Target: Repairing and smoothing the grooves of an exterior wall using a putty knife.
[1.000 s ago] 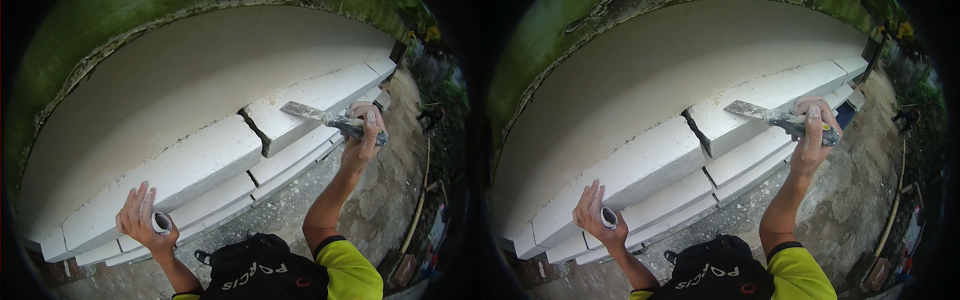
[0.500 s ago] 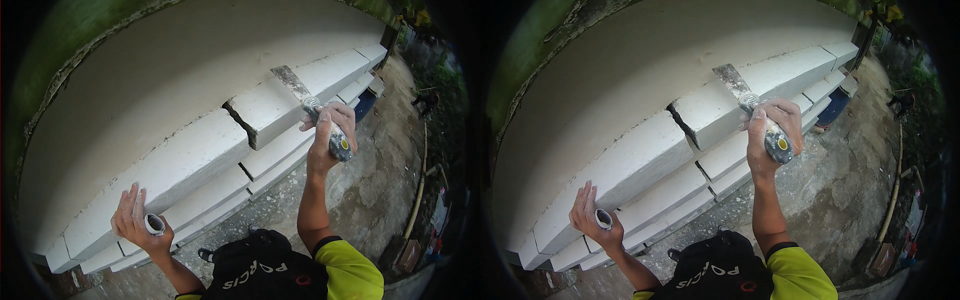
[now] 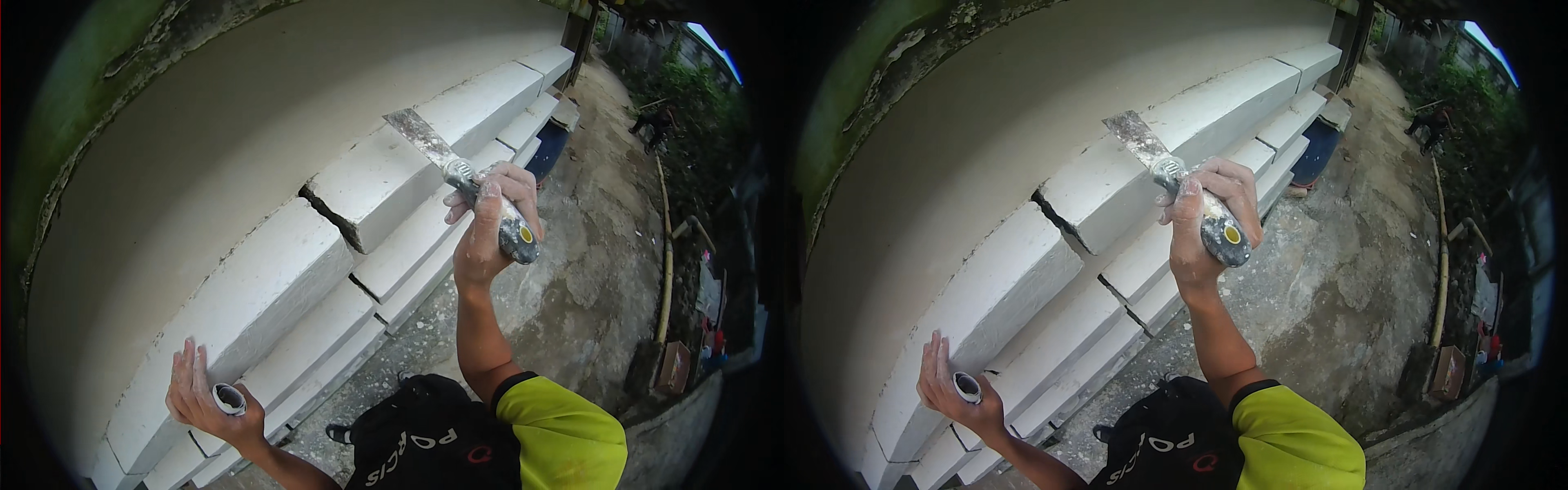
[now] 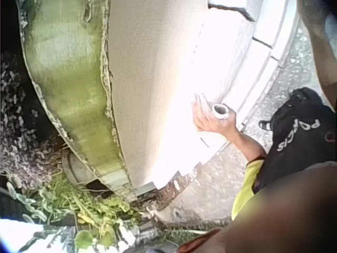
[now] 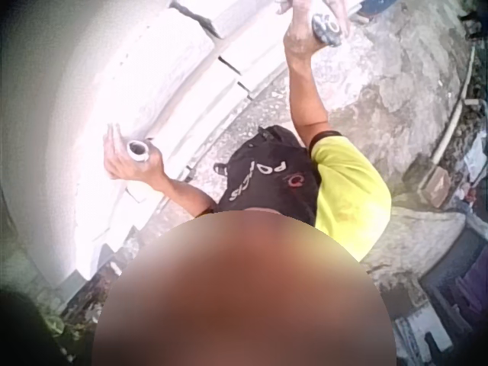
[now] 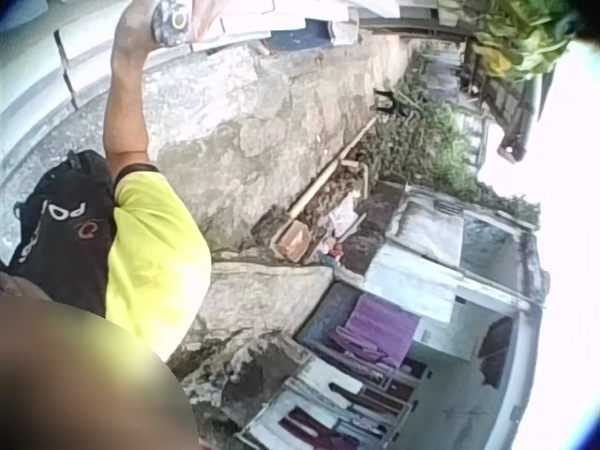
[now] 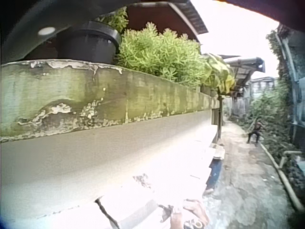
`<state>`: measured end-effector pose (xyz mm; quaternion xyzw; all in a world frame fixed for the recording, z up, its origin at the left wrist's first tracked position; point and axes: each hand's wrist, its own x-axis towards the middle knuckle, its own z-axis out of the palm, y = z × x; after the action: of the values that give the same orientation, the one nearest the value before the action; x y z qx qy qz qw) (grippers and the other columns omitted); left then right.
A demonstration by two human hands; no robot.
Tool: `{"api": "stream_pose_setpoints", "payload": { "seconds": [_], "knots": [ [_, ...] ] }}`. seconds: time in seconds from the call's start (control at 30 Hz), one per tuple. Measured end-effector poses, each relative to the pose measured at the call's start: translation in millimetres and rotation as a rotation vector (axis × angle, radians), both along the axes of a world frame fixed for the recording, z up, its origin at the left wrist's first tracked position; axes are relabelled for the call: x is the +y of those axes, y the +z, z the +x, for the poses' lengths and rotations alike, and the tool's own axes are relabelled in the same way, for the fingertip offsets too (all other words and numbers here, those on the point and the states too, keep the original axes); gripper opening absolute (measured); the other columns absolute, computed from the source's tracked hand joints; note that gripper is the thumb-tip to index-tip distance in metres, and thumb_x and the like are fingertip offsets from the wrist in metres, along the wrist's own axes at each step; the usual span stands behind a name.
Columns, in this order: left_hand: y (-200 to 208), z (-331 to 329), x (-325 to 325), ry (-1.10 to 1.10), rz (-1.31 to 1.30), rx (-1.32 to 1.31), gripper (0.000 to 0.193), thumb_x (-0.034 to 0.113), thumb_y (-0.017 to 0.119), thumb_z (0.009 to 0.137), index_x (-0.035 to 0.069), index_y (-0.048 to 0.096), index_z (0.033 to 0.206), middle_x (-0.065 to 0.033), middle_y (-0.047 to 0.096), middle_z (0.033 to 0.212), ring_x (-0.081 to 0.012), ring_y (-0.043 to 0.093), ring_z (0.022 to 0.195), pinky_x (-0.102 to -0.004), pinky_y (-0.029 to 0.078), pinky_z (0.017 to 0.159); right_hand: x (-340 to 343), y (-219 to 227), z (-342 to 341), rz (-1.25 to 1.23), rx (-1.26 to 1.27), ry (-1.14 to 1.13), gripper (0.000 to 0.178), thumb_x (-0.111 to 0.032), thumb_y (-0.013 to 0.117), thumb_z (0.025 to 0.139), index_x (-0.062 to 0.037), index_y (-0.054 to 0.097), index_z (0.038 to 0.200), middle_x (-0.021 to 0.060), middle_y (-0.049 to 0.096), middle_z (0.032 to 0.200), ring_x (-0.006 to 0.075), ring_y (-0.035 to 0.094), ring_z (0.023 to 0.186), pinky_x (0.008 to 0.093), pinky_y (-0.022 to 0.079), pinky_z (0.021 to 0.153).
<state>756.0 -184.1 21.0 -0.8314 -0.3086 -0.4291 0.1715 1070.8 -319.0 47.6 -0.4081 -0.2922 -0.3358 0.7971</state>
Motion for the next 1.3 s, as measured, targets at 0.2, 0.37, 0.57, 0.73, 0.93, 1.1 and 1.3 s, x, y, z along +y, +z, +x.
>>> {"api": "stream_pose_setpoints", "payload": {
  "seconds": [0.2,0.37,0.57,0.73,0.93,1.1,1.3],
  "knots": [
    [-4.4,-2.9,3.8,0.036,0.045,0.026,0.063,0.009,0.06,0.065,0.012,0.059,0.128,-0.0065,0.062,0.135,-0.0267,0.051,0.13,-0.0439,0.025,0.113,-15.8,2.8,40.1,-0.382,-0.158,-0.309,0.005,-0.001,0.072,0.073,0.0006,0.067,0.075,0.0125,0.065,0.076,0.022,0.065,0.072,0.0318,0.05,0.067],
    [-3.7,1.0,4.7,0.034,0.052,0.012,0.061,0.009,0.06,0.067,0.013,0.059,0.128,-0.0061,0.062,0.134,-0.0266,0.052,0.129,-0.0435,0.026,0.113,-28.4,4.7,68.6,-0.192,0.066,-0.268,0.004,0.001,0.07,0.079,0.0028,0.068,0.077,0.0104,0.066,0.083,0.0162,0.064,0.069,0.0309,0.052,0.064],
    [-5.6,-3.4,5.5,0.039,0.055,0.015,0.062,0.008,0.06,0.066,0.013,0.059,0.128,-0.006,0.063,0.133,-0.0261,0.052,0.129,-0.0433,0.026,0.113,-26.3,0.7,77.9,-0.289,0.107,0.133,0.007,-0.001,0.07,0.084,0.0049,0.067,0.081,0.0094,0.065,0.09,0.011,0.061,0.056,0.0221,0.048,0.045],
    [-3.9,-0.6,5.8,0.025,0.063,0.016,0.062,0.007,0.06,0.066,0.012,0.059,0.128,-0.0059,0.063,0.133,-0.0258,0.052,0.129,-0.0431,0.027,0.112,-38.1,-11.1,156.3,-0.184,0.044,-0.763,0.008,-0.002,0.067,0.087,0.0056,0.066,0.083,0.0091,0.065,0.088,0.0129,0.064,0.058,0.0235,0.052,0.049],
    [-5.8,-1.6,7.2,0.027,0.07,0.019,0.063,0.006,0.06,0.066,0.012,0.059,0.128,-0.0057,0.063,0.133,-0.0254,0.052,0.129,-0.0427,0.026,0.113,-36.5,-15.0,132.1,-0.022,0.099,0.131,0.004,-0.002,0.066,0.089,0.0024,0.067,0.089,0.0102,0.068,0.088,0.0139,0.062,0.057,0.0252,0.052,0.052],
    [-5.1,1.7,6.2,-0.013,0.073,-0.009,0.07,-0.006,0.055,0.06,0.009,0.058,0.128,-0.0074,0.063,0.134,-0.0271,0.052,0.129,-0.0412,0.025,0.113,-47.5,-27.2,147.3,-0.215,0.107,-0.642,0.007,-0.003,0.065,0.09,0.0039,0.066,0.089,0.009,0.065,0.09,0.0153,0.065,0.064,0.0285,0.053,0.056],
    [-5.4,-2.4,6.0,0.012,0.069,0.009,0.064,0.002,0.062,0.066,0.013,0.057,0.129,-0.0058,0.062,0.135,-0.0257,0.051,0.13,-0.0426,0.024,0.114,-54.1,-33.7,102.9,-0.103,0.092,-0.027,0.007,-0.006,0.072,0.086,0.0006,0.068,0.086,0.0095,0.067,0.093,0.0145,0.065,0.082,0.0297,0.054,0.066]
  ]
}}
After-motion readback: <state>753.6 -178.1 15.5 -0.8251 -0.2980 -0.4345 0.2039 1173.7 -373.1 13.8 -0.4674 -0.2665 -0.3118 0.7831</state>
